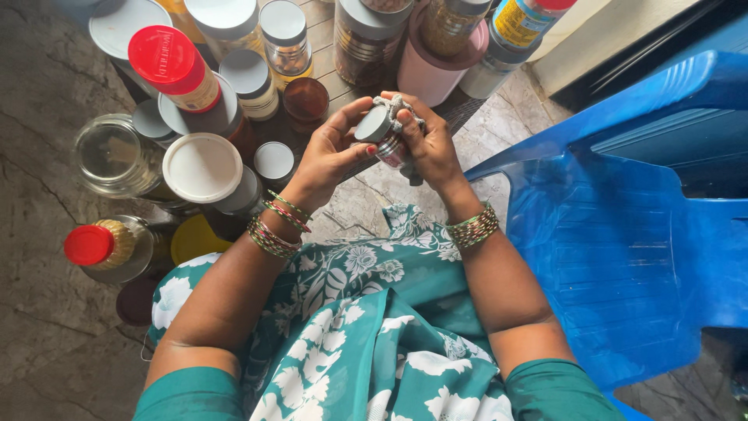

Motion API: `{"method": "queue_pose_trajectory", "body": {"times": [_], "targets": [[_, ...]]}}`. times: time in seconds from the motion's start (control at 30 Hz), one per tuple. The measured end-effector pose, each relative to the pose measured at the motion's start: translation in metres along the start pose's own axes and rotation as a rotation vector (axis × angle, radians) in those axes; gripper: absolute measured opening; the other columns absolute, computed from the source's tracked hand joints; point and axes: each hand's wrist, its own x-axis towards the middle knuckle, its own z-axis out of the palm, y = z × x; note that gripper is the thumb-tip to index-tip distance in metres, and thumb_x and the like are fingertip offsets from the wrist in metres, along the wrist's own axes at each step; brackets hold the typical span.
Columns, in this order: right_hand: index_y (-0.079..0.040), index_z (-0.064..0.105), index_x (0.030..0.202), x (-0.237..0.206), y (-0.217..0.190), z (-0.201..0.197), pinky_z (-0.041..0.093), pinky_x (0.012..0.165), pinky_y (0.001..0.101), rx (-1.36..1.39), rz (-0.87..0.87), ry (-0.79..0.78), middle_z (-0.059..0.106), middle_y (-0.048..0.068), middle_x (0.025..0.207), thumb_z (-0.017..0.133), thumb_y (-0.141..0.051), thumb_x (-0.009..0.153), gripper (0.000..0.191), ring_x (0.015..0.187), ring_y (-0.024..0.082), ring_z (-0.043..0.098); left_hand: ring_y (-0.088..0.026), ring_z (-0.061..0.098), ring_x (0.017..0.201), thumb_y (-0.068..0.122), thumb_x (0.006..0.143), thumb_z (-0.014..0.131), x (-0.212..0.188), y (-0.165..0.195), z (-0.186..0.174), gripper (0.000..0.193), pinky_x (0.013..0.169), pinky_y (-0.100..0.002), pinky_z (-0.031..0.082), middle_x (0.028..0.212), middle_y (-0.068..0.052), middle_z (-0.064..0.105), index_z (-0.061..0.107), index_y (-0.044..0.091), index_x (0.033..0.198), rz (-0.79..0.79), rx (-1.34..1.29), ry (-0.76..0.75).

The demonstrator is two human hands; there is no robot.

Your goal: The person sits at a low table holding many jars and canisters and wipes each lid and container rim with a gray cloth, one container at a time, opening and reclosing lids as she works and setting each container back on the table.

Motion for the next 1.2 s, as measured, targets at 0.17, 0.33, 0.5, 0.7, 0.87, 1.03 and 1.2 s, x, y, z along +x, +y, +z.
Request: {"method": "queue_pose_trajectory", "body": {"times": [0.17, 0.33, 0.5, 0.7, 0.87, 1.03, 1.2], "targets": [[-0.010, 0.063, 0.139, -0.009, -0.009, 0.008, 0.054, 0.098, 0.0352, -0.637, -0.391, 0.089, 0.067, 0.013, 0.122, 0.058, -0.040, 0.112, 0.040, 0.113, 0.026, 0.068, -0.007, 0.058, 0.085, 0.002, 0.089, 0.078, 0.002, -0.002, -0.001, 0.061, 0.070, -0.025, 0.051, 0.130, -0.007, 0.057, 0.055, 0.003, 0.145, -0.079, 0.390, 0.188], [-0.011, 0.065, 0.137, -0.005, -0.005, 0.012, 0.055, 0.096, 0.0366, -0.588, -0.347, 0.056, 0.069, 0.011, 0.118, 0.059, -0.041, 0.111, 0.040, 0.109, 0.024, 0.068, -0.008, 0.066, 0.091, 0.002, 0.091, 0.078, -0.001, 0.003, 0.001, 0.061, 0.072, -0.023, 0.057, 0.127, -0.008, 0.061, 0.053, 0.004, 0.147, -0.084, 0.192, 0.161], [-0.006, 0.062, 0.140, 0.003, 0.018, -0.002, 0.055, 0.094, 0.0322, 0.115, 0.018, -0.015, 0.069, 0.008, 0.121, 0.052, -0.049, 0.111, 0.053, 0.108, 0.013, 0.064, -0.011, 0.061, 0.122, -0.001, 0.090, 0.077, -0.006, 0.015, 0.013, 0.073, 0.101, -0.024, 0.057, 0.139, -0.004, 0.058, 0.043, 0.008, 0.154, 0.048, 0.105, -0.013], [-0.006, 0.067, 0.114, 0.003, 0.049, -0.014, 0.059, 0.051, 0.0325, 0.446, 0.509, 0.079, 0.073, 0.009, 0.091, 0.044, -0.058, 0.101, 0.058, 0.065, 0.017, 0.070, -0.021, 0.061, 0.127, -0.004, 0.081, 0.081, -0.012, 0.029, 0.028, 0.078, 0.090, -0.030, 0.058, 0.144, -0.007, 0.051, 0.049, 0.013, 0.150, 0.363, 0.898, 0.103], [-0.004, 0.068, 0.106, 0.006, 0.062, -0.022, 0.054, 0.050, 0.0270, 0.275, 0.535, 0.006, 0.069, 0.007, 0.075, 0.042, -0.062, 0.104, 0.063, 0.059, 0.014, 0.066, -0.031, 0.061, 0.129, 0.001, 0.083, 0.085, -0.017, 0.028, 0.033, 0.078, 0.105, -0.039, 0.055, 0.146, -0.008, 0.050, 0.049, 0.014, 0.150, 0.606, 1.230, 0.086], [-0.004, 0.071, 0.111, 0.008, 0.052, -0.034, 0.049, 0.055, 0.0225, 0.086, 0.359, -0.032, 0.069, 0.003, 0.086, 0.052, -0.056, 0.106, 0.056, 0.064, 0.006, 0.058, -0.031, 0.066, 0.119, -0.001, 0.085, 0.080, -0.013, 0.027, 0.024, 0.073, 0.086, -0.037, 0.061, 0.146, -0.012, 0.049, 0.048, 0.015, 0.149, 0.394, 1.137, 0.186], [-0.005, 0.068, 0.112, 0.012, 0.028, -0.055, 0.049, 0.053, 0.0225, 0.338, 0.246, 0.224, 0.073, 0.007, 0.089, 0.058, -0.050, 0.102, 0.047, 0.063, 0.009, 0.062, -0.037, 0.062, 0.124, 0.000, 0.081, 0.085, -0.002, 0.023, 0.017, 0.080, 0.098, -0.043, 0.057, 0.141, -0.014, 0.049, 0.047, 0.012, 0.150, 0.512, 1.270, 0.310]]}}
